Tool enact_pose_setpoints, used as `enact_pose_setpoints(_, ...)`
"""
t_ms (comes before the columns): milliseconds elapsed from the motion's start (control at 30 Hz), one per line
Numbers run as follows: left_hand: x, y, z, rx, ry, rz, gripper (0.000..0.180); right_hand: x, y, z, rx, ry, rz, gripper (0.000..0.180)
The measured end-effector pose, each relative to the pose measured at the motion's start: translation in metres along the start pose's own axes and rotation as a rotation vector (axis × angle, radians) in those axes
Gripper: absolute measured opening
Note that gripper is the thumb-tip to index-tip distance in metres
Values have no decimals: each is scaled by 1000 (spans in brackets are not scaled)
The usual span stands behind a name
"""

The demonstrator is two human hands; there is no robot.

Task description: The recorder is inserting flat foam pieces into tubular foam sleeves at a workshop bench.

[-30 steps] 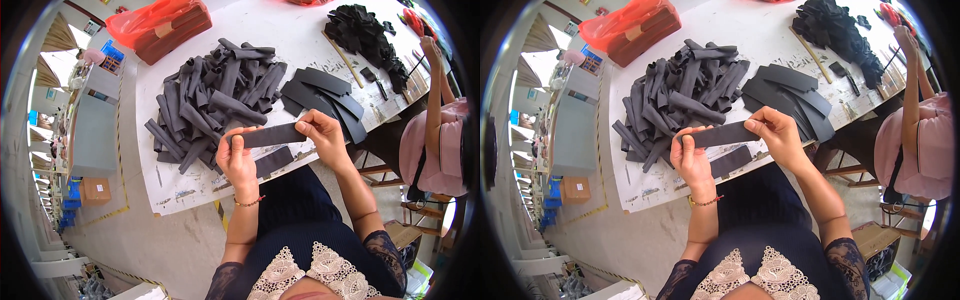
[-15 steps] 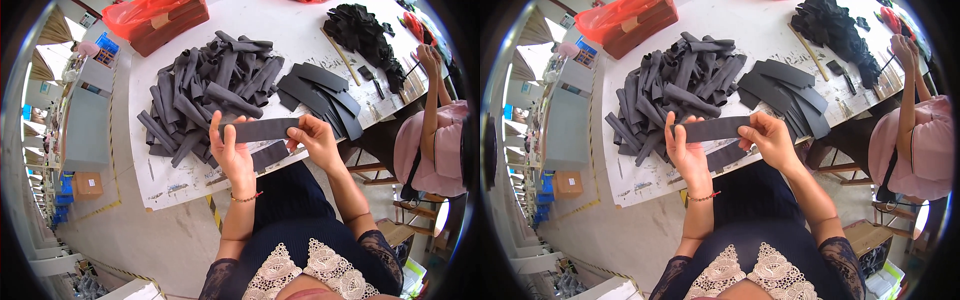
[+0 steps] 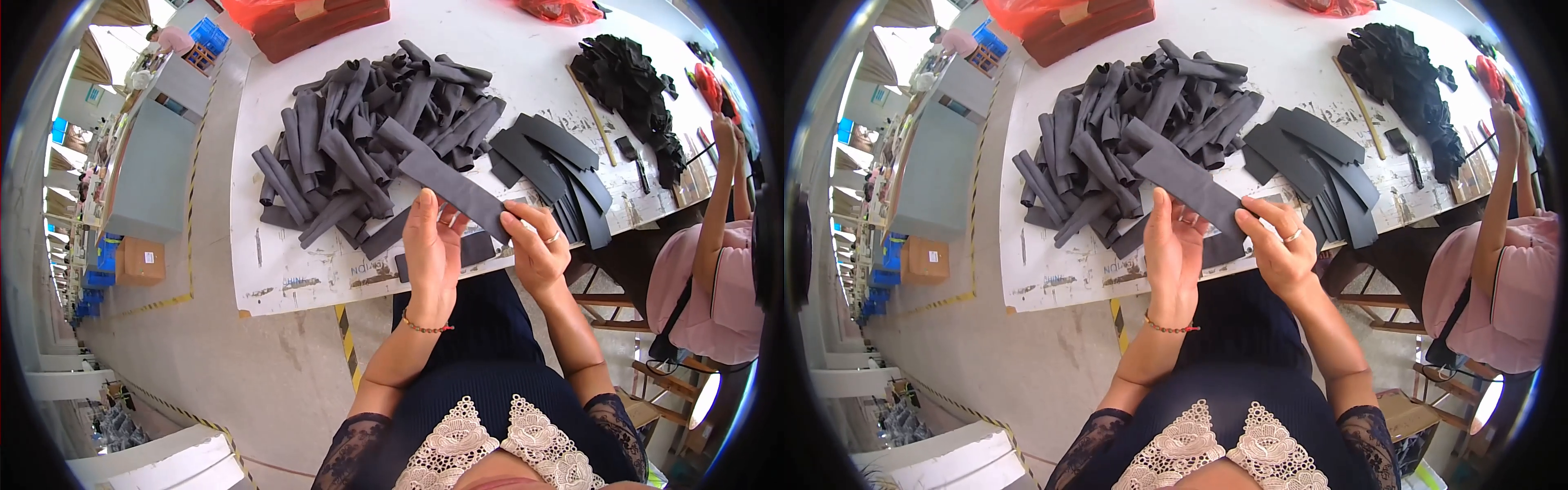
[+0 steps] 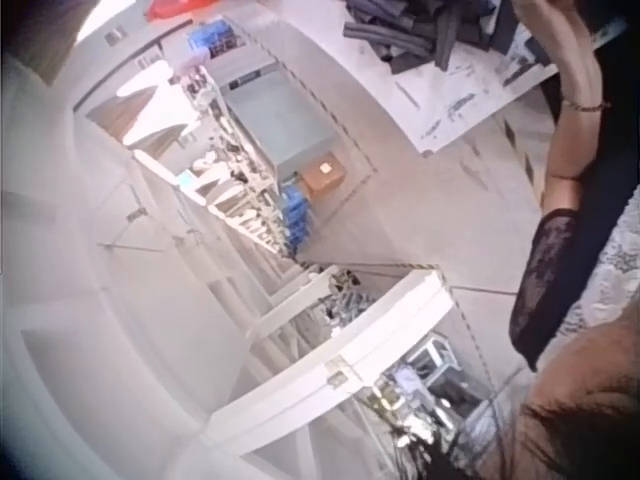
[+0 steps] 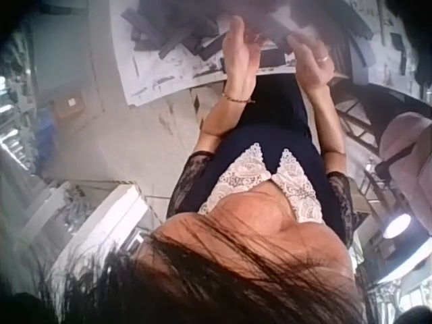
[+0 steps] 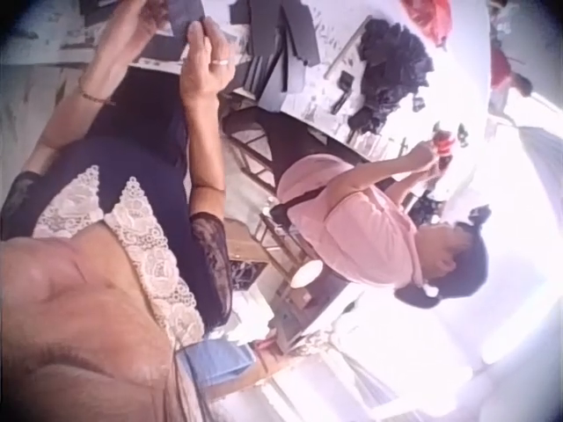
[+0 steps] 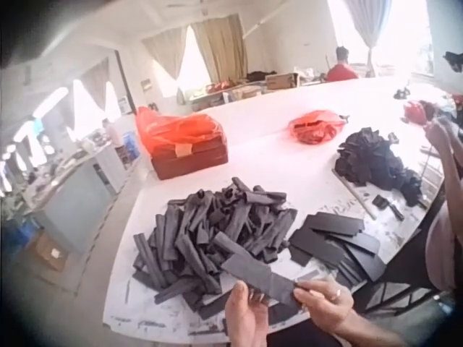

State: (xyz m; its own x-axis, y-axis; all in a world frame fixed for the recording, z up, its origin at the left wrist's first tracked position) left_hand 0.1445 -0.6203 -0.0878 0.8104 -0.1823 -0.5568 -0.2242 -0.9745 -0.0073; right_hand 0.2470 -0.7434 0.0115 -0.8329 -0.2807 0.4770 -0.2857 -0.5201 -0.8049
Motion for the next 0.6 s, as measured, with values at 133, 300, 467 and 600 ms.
enact_pose_setpoints(133, -24, -2, -3, -52, -152, -120, 16, -6, 7, -9, 181, -14, 40, 42)
enact_pose_setpoints(300, -27, -5, 10, -4, -322, -146, 16, -6, 13, -8, 352, 10, 28, 40)
enact_pose_setpoints(467, -31, 2, 4, 52, -368, -179, 17, -54, 30, -19, 374, -759, -996, 36)
enact_pose_setpoints(600, -24, 4, -1, 156, -388, -165, 20, -62, 60, -42, 490, -744, -1155, 19)
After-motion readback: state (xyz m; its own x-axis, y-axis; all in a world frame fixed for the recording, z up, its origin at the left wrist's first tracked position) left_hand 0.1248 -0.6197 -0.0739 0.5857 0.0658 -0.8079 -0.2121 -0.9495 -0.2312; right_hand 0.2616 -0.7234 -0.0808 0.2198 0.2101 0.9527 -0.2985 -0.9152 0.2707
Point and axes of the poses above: each hand's wrist, its own y-axis away from the middle knuckle, its own z-axis out of the back of the hand, x = y × z, the point moved 9 cm from there along -y, towards the middle knuckle, and after that the axes turned 13 degrees about -z, right-handed, at the moved point
